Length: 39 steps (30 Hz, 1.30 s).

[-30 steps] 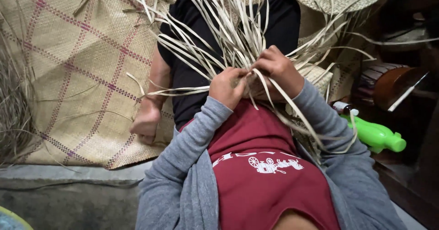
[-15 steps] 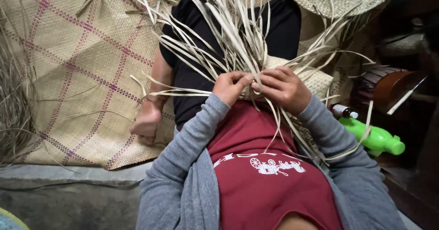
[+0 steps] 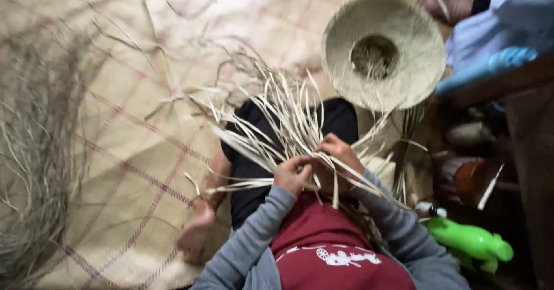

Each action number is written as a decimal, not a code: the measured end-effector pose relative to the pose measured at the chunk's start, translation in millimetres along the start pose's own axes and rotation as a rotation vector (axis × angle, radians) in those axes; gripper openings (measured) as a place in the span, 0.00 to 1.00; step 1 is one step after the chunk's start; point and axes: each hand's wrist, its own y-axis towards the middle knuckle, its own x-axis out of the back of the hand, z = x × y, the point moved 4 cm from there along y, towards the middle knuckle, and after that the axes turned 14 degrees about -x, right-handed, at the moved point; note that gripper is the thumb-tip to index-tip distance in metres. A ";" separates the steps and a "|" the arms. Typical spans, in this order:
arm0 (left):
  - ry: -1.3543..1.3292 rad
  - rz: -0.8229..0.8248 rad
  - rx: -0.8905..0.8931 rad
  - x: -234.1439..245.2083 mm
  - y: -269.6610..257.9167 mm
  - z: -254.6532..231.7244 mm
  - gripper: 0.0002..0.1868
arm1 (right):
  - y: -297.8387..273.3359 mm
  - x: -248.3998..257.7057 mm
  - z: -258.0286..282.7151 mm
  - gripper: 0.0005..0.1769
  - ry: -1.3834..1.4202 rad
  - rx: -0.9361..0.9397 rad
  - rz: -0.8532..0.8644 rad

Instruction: The person is weaving a hat using dried plant fibers, interlacing the strands to form the crown and brim.

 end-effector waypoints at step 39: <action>-0.450 0.177 0.278 -32.3 22.9 62.1 0.10 | -53.7 17.8 24.9 0.19 -0.056 0.085 0.004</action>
